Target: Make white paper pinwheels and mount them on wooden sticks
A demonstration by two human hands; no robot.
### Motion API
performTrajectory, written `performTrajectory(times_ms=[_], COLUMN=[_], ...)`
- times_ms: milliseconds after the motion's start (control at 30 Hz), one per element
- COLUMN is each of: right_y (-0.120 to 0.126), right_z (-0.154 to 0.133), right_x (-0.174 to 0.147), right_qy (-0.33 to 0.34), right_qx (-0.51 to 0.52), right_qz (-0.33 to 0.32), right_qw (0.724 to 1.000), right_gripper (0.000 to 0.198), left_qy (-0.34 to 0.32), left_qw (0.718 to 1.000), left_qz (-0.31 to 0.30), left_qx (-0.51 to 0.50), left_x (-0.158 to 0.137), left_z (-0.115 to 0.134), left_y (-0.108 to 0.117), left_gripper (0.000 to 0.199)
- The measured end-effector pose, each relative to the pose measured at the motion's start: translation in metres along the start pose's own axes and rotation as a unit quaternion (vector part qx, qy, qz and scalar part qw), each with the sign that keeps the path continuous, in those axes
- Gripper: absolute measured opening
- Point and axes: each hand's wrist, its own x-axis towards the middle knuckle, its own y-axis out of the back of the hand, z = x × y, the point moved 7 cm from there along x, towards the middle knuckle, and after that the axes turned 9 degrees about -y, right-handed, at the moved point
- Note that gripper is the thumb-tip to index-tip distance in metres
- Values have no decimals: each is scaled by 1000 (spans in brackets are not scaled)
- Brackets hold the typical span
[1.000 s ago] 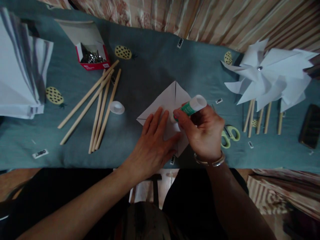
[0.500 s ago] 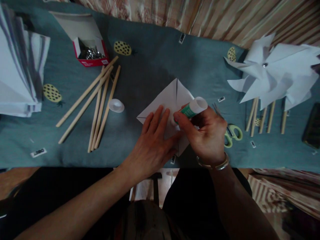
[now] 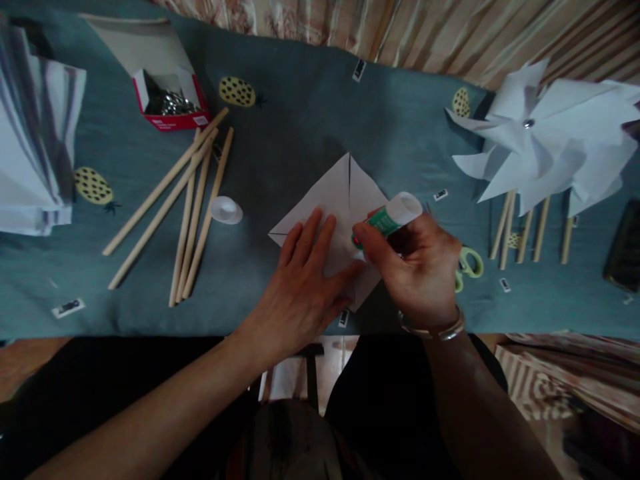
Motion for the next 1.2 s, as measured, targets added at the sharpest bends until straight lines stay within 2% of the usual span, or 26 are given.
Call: performTrajectory(times_ms=[433, 1200], right_y=[3, 7], right_z=[3, 5], right_x=[2, 9], right_qy=[-4, -7], right_qx=[3, -7], right_qz=[10, 46], right_qw=[1000, 999], right_gripper=[28, 29], left_qy=[0, -6], left_qw=[1000, 1000], left_qz=[-9, 19], left_qx=[-1, -6], left_x=[0, -1], left_z=[0, 0], left_y=[0, 1], left_gripper=[51, 49])
